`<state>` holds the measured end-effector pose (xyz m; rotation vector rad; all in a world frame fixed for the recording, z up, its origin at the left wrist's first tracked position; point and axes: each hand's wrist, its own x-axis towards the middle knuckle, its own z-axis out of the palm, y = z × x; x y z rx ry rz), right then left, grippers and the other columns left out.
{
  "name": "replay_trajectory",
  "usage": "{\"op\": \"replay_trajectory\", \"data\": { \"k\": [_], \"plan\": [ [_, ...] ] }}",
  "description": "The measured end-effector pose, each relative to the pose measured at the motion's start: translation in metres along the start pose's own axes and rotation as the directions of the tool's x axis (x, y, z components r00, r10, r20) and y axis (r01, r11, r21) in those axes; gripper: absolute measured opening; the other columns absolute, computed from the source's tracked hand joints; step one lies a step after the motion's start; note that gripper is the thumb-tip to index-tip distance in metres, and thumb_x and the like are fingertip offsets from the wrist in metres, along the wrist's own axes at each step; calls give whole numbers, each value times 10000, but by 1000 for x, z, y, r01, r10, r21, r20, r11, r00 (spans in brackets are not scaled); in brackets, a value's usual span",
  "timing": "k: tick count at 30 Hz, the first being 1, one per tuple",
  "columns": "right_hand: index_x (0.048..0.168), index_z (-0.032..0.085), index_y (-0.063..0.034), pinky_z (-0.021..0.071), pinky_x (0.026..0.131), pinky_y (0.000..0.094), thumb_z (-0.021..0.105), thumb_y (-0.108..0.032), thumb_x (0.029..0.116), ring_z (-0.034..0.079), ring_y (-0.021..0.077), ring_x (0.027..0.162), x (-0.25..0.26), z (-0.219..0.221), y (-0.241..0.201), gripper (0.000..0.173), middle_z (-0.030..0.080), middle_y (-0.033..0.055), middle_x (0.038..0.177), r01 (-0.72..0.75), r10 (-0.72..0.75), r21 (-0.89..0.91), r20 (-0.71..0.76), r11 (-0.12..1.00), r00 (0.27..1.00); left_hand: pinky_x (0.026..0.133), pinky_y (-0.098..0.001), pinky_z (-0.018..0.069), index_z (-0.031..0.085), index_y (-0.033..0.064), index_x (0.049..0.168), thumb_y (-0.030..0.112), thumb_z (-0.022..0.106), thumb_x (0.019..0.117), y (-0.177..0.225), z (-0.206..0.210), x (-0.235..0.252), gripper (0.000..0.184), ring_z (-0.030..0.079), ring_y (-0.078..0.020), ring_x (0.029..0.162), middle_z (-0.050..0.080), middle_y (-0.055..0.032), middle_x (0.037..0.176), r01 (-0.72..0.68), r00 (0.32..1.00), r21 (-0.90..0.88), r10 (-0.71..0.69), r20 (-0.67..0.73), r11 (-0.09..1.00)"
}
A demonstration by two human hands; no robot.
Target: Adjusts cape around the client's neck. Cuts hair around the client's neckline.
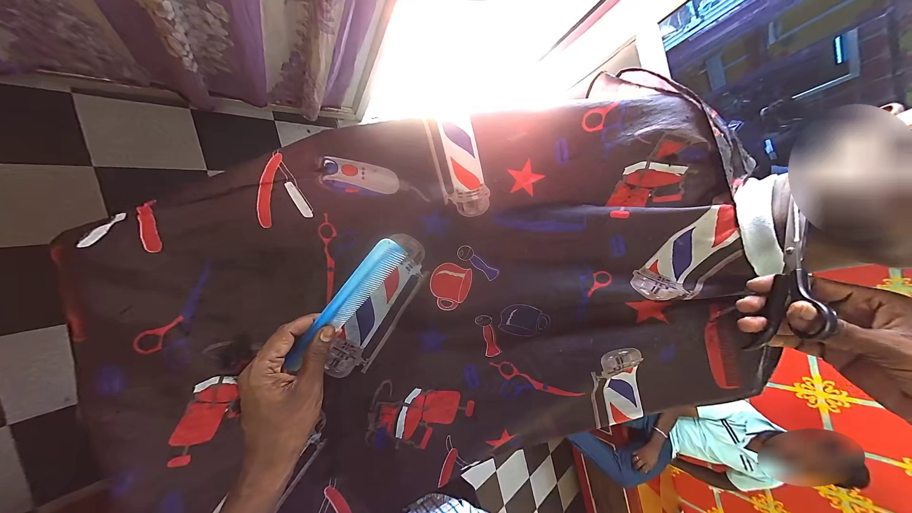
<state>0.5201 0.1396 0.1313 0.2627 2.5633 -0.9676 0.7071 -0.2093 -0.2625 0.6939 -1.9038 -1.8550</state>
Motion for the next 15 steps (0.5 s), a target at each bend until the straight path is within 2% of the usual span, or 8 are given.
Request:
{"op": "replay_trajectory", "data": {
  "k": [4,6,9,10,13,15],
  "plan": [
    [1200,672,-47,625,742,238,676,-126,931,741,120,827,3,3,4,280,747,83,979,29,-28,18,-44,999,999,798,-193,565,670,6,1149,246,635,999,-3,-2,1,284,659,-20,860,689,-10,984,-10,1000,-19,10,0,1000],
    [1175,677,-44,632,713,249,709,-135,896,745,134,803,2,9,7,295,748,92,947,29,-29,15,-43,999,999,794,-195,565,670,2,1150,251,633,1000,-5,-4,1,293,660,-24,856,690,-16,988,-9,1000,-14,9,-8,1000],
    [1174,686,-56,638,757,286,760,-232,870,754,172,841,0,17,8,358,749,112,983,22,-20,45,-35,999,999,788,-194,565,669,-9,1148,247,632,998,-7,-6,3,299,659,-26,846,691,-26,986,-1,1000,-4,1,-16,1000],
    [1183,685,-64,637,772,289,754,-246,880,755,173,854,1,18,7,360,750,109,996,20,-18,61,-42,998,999,787,-196,566,670,-9,1146,249,636,996,-8,-6,3,300,660,-27,845,692,-27,984,-2,1000,-4,2,-17,1000],
    [1215,670,-55,638,785,293,622,-128,971,760,170,863,4,20,5,259,758,103,1006,22,-12,106,-93,994,996,787,-201,565,667,-8,1153,252,631,999,-8,-8,4,304,656,-29,848,688,-25,983,1,1000,4,-1,-5,1000],
    [1217,665,-53,637,787,289,561,-83,1002,759,163,870,8,21,2,241,756,98,1013,20,-7,114,-115,993,993,787,-202,562,667,-5,1155,257,631,1001,-7,-8,5,306,654,-27,847,688,-23,979,3,1000,4,-3,-4,1000]
  ]
}}
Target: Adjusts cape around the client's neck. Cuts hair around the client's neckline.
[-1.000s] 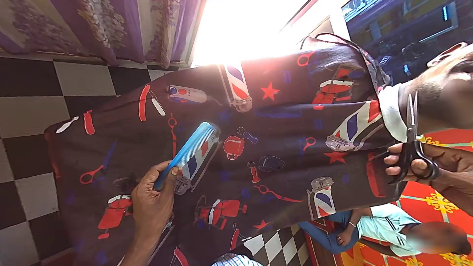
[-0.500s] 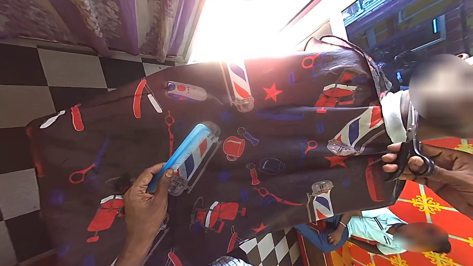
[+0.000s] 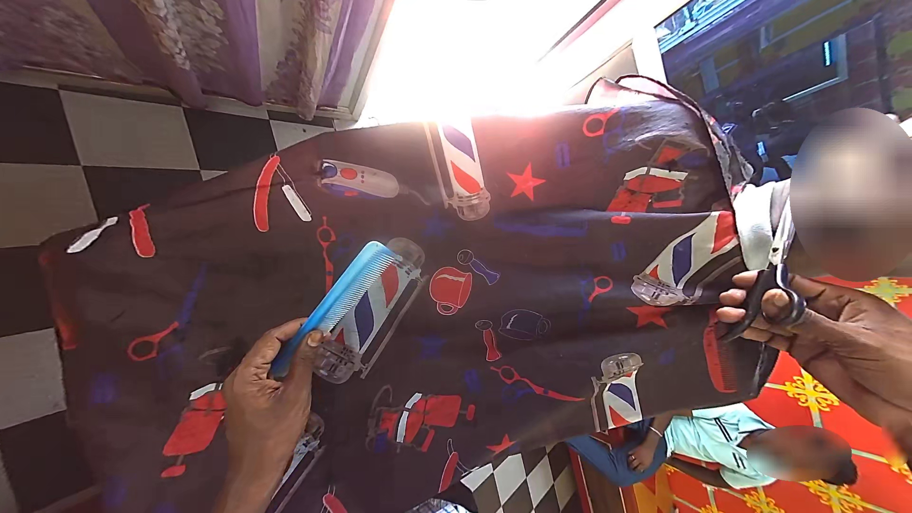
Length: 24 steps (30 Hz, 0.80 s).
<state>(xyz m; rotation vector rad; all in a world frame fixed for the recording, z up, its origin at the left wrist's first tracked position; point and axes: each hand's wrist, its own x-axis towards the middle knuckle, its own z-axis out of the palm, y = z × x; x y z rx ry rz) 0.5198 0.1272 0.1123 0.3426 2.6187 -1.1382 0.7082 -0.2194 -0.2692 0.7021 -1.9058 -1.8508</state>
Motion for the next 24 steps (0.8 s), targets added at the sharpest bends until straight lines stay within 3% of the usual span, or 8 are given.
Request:
{"op": "replay_trajectory", "data": {
  "k": [5,8,12,16,21,24],
  "plan": [
    [1202,669,-52,637,777,283,492,-24,1025,762,156,861,9,3,-2,251,759,94,1015,12,-11,10,-40,1000,999,772,-177,552,665,-14,1149,254,627,1003,0,-2,1,307,649,-13,839,687,-17,971,-4,1000,-3,4,-12,1000],
    [1195,668,-51,634,731,260,565,7,981,751,132,808,10,5,1,245,751,84,967,32,-32,-6,-60,999,998,774,-178,554,667,-4,1151,277,629,1001,0,-4,1,321,653,-14,846,689,-17,979,5,1000,4,-5,-7,1000],
    [1209,667,-62,636,769,289,656,-111,943,754,169,848,6,10,1,270,747,104,1015,23,-23,-11,-22,1000,999,773,-171,556,660,-19,1150,281,634,994,-3,-5,1,340,652,0,844,686,-18,976,4,1000,3,-4,-13,1000],
    [1196,672,-60,632,797,283,549,-86,1016,760,164,876,14,10,-4,219,760,98,1031,31,-31,-2,-44,1000,999,773,-173,557,667,-11,1145,280,627,998,-5,-4,3,328,657,-11,846,690,-15,973,17,1000,5,-17,-7,1000],
    [1172,679,-69,626,770,247,522,-35,1026,752,120,854,22,12,-11,218,756,63,1019,26,-24,16,-92,1000,995,772,-165,550,665,-15,1144,282,625,999,-4,-6,6,332,651,-1,843,691,-19,979,19,1000,18,-19,-4,1000],
    [1202,672,-62,630,738,265,646,-72,956,744,145,821,16,11,-4,248,746,99,1000,19,-19,-19,1,1000,1000,778,-172,558,661,-19,1152,278,630,1002,-7,-8,6,334,657,-10,843,690,-23,984,8,1000,5,-8,-2,1000]
  ]
}}
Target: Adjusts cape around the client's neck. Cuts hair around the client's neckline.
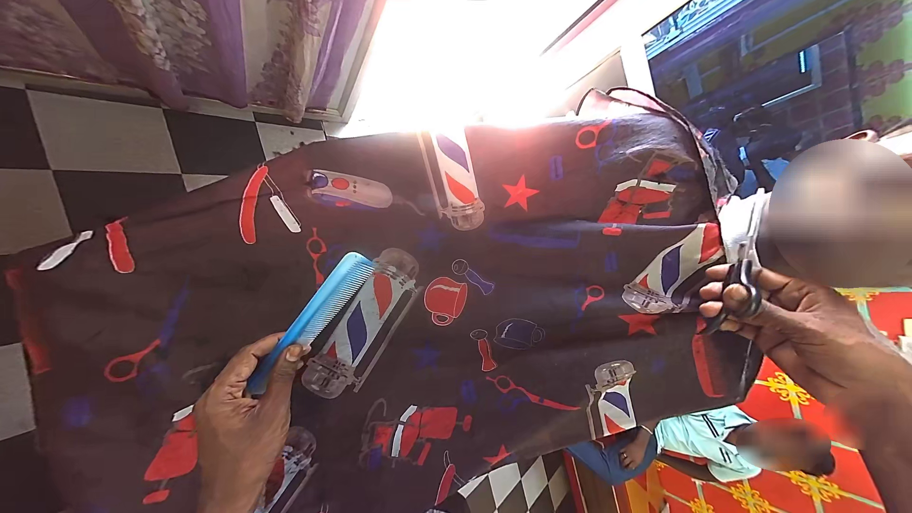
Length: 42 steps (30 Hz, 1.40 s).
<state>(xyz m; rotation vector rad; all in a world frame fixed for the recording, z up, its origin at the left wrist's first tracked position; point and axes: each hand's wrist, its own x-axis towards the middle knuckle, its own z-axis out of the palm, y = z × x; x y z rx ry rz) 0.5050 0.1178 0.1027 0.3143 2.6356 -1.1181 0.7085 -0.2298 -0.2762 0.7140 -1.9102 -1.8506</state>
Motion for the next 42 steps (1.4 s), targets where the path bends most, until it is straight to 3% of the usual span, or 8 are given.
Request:
{"op": "replay_trajectory", "data": {
  "k": [3,7,14,20,24,29,37,42],
  "plan": [
    [1227,694,-94,630,726,285,857,-367,758,741,192,825,-12,-9,3,567,737,136,987,-34,60,-155,169,987,984,781,-173,554,657,-22,1149,263,625,1004,1,-1,-1,322,651,-7,845,682,-18,982,4,1000,-4,-4,-4,1000],
    [1169,699,-75,631,716,313,762,-170,806,729,238,811,-26,-33,3,381,727,148,984,7,68,-318,224,948,972,776,-180,559,663,-6,1155,275,621,1005,3,-1,-1,321,657,-15,843,689,-13,977,5,1000,5,-5,6,1000],
    [1245,665,-76,625,795,297,810,-296,800,737,206,890,-26,-71,5,518,731,119,1048,9,58,-337,187,942,981,782,-188,566,663,-16,1150,270,633,999,4,5,-5,325,662,-17,847,689,-21,976,-7,1000,-17,7,13,1000],
    [1179,674,-46,621,721,280,697,-66,838,723,185,799,-26,-68,1,342,731,118,963,-13,81,-365,173,931,982,786,-189,560,661,-21,1152,277,624,1002,5,2,-8,336,656,-19,850,689,-31,988,-26,999,-3,26,22,1000],
    [1224,681,-64,624,747,297,801,-164,796,733,223,855,-33,-81,5,455,738,134,1003,-19,159,-412,309,911,938,770,-168,549,658,-28,1149,272,620,1005,8,0,-10,334,646,-2,836,685,-26,971,-33,999,8,33,12,999],
    [1202,645,-4,612,765,266,642,61,838,729,189,853,-43,-85,-11,369,734,109,998,-47,173,-399,288,916,942,771,-166,546,658,-27,1157,298,619,1005,7,-1,-16,361,644,-1,833,685,-31,974,-23,1000,27,22,11,999],
    [1199,618,39,606,786,265,525,225,852,726,194,860,-37,-85,-22,404,722,130,991,-79,195,-444,221,893,956,786,-192,558,659,-30,1155,279,619,1003,9,4,-21,346,650,-19,839,684,-40,981,-10,1000,25,9,25,1000],
    [1115,624,33,602,711,252,517,258,835,699,169,751,-40,-76,-26,374,689,94,879,-97,205,-458,193,884,960,781,-187,556,663,-22,1155,268,625,998,5,5,-26,332,650,-19,838,687,-37,975,-10,1000,18,9,16,1000]
  ]
}}
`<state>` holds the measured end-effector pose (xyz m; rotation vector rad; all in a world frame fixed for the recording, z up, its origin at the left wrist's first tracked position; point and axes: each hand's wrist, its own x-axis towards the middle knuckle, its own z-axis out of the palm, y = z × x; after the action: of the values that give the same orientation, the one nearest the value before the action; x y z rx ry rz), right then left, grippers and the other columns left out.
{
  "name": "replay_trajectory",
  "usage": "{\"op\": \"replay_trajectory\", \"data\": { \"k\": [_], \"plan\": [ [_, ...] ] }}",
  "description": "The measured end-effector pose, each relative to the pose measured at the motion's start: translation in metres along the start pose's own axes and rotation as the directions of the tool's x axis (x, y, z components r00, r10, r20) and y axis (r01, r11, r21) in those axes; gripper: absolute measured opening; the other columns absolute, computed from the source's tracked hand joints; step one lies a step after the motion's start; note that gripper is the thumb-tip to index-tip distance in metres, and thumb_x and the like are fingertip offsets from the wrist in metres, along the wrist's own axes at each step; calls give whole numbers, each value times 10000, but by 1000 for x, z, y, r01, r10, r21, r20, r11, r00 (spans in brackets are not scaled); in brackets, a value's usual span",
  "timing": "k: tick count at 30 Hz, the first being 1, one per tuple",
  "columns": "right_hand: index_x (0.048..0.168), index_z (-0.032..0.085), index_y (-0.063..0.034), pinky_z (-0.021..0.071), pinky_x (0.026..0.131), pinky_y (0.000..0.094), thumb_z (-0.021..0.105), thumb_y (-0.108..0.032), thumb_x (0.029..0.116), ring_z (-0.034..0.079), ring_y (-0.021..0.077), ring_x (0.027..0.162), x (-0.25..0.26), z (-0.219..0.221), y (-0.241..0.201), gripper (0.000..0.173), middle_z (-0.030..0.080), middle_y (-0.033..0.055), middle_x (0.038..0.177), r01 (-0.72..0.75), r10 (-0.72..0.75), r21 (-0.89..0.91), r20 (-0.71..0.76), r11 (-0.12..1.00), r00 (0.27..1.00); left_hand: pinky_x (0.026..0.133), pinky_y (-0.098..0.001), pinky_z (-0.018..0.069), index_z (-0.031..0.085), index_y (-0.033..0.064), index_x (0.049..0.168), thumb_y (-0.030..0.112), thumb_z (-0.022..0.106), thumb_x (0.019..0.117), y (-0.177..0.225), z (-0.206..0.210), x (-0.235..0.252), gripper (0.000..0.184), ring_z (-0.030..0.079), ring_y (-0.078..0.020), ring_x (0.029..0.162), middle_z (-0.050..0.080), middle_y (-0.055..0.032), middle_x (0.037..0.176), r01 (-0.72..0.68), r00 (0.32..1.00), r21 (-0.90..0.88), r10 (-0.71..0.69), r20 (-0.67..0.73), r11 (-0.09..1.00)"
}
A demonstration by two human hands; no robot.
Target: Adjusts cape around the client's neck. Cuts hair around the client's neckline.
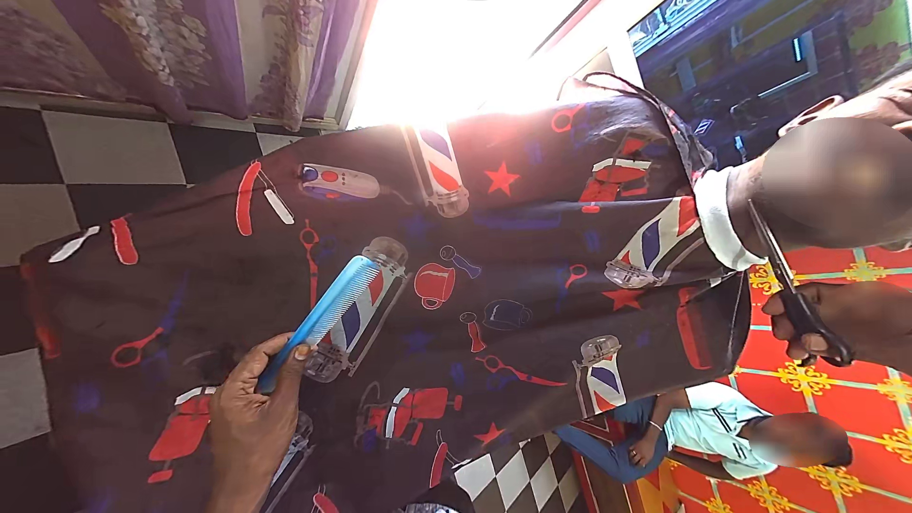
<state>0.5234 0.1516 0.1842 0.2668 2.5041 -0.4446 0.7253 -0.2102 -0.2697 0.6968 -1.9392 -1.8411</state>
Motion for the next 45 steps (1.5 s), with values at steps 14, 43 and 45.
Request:
{"op": "replay_trajectory", "data": {
  "k": [14,43,45],
  "plan": [
    [1218,687,-77,620,780,271,772,-260,819,733,178,882,16,27,33,447,730,117,1019,190,-173,224,-97,956,980,788,-192,555,666,-12,1154,282,623,1000,-2,-3,-2,335,650,-20,842,685,-34,978,19,1000,6,-19,-2,1000],
    [1207,681,-39,637,771,313,749,24,848,750,264,890,20,-52,38,371,749,144,1036,213,-179,-126,234,969,956,755,-166,542,664,-16,1154,272,619,996,20,-10,-1,332,642,-5,823,688,-32,976,-29,1000,43,29,5,999],
    [1179,689,-31,633,743,293,721,66,845,747,237,858,23,-57,37,349,749,131,1001,217,-185,-140,213,966,959,762,-163,544,667,-15,1156,280,627,992,25,-8,-1,340,645,-3,828,689,-29,974,-45,999,44,44,10,998]
  ]
}}
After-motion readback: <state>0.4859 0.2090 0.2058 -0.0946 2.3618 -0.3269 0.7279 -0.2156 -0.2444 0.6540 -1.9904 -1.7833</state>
